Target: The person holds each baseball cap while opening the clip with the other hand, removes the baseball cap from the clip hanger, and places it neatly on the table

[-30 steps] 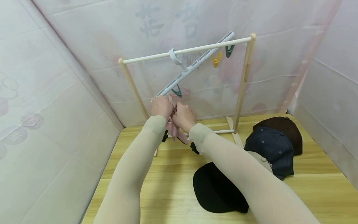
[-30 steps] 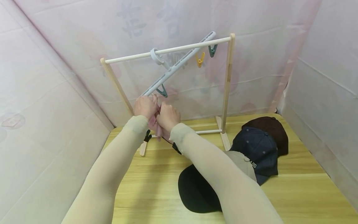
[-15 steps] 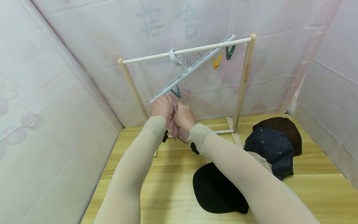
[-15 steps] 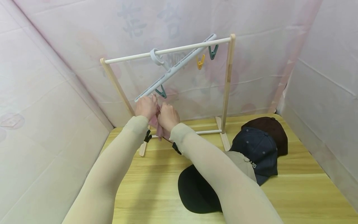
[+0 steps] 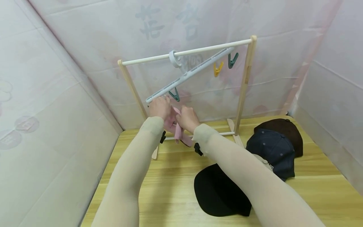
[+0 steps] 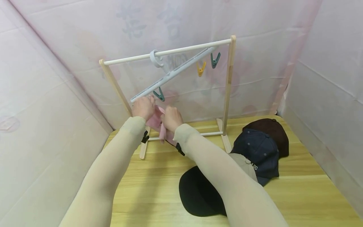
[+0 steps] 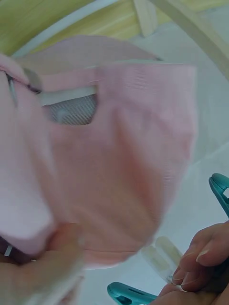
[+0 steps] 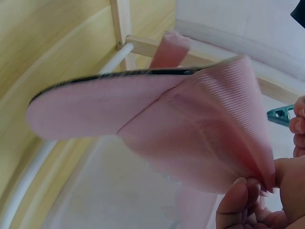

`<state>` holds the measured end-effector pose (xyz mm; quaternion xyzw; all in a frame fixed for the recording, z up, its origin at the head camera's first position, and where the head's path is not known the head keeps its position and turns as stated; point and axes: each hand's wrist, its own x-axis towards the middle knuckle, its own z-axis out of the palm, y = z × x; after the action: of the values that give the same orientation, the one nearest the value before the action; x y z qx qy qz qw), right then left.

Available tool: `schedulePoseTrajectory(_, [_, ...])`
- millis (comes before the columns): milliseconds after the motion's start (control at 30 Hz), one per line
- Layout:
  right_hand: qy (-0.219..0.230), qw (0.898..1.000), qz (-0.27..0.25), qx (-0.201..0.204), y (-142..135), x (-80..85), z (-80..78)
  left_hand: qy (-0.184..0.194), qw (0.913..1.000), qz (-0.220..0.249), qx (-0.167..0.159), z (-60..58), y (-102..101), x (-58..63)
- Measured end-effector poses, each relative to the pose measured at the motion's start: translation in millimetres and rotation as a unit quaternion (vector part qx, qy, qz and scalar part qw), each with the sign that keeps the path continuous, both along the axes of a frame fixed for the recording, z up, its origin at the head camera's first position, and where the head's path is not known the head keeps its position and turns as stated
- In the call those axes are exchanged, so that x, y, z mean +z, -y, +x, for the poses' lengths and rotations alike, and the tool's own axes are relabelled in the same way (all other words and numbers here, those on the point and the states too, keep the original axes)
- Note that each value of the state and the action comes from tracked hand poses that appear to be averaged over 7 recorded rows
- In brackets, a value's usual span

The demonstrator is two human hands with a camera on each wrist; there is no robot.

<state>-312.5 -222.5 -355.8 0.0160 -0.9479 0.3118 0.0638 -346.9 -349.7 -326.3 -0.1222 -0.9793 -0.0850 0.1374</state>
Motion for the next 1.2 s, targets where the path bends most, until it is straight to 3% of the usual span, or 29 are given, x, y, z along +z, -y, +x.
schedulePoseTrajectory(67, [0.004, 1.000, 0.005, -0.001, -2, -0.9, 0.3, 0.013, 0.9978, 0.063, 0.015, -2.5, 3, 0.1])
schedulePoseTrajectory(100, [0.006, 1.000, 0.005, -0.001, -3, -1.3, 0.5, 0.010, 0.9984, 0.055, 0.013, -3.4, 4, 0.2])
schedulePoseTrajectory(200, [0.009, 1.000, -0.002, 0.002, -7, -2.3, 3.8, 0.026, 0.9896, 0.138, 0.028, -5.3, 6, -1.0])
schedulePoseTrajectory(333, [-0.004, 1.000, -0.009, 0.007, -16, -3.2, 15.2, 0.031, 0.9820, 0.183, 0.033, -6.1, 8, -2.3])
schedulePoseTrajectory(567, [-0.039, 0.999, 0.009, 0.032, -30, 2.0, 44.3, 0.005, 0.9803, 0.195, 0.032, -9.0, 14, -0.2])
schedulePoseTrajectory(833, [-0.028, 0.996, 0.004, 0.079, -37, 9.8, 80.9, 0.035, 0.9725, 0.228, 0.031, -13.9, 22, 3.6])
schedulePoseTrajectory(933, [-0.032, 0.995, -0.006, 0.094, -37, 12.1, 90.4, 0.033, 0.9669, 0.251, 0.031, -14.0, 31, 4.3])
schedulePoseTrajectory(1100, [-0.027, 0.994, -0.018, 0.103, -39, 14.5, 98.0, 0.023, 0.9484, 0.314, 0.032, -10.5, 47, 0.2])
schedulePoseTrajectory(1200, [-0.023, 0.994, -0.024, 0.104, -40, 15.9, 99.7, 0.018, 0.9445, 0.326, 0.035, -4.3, 55, -5.9])
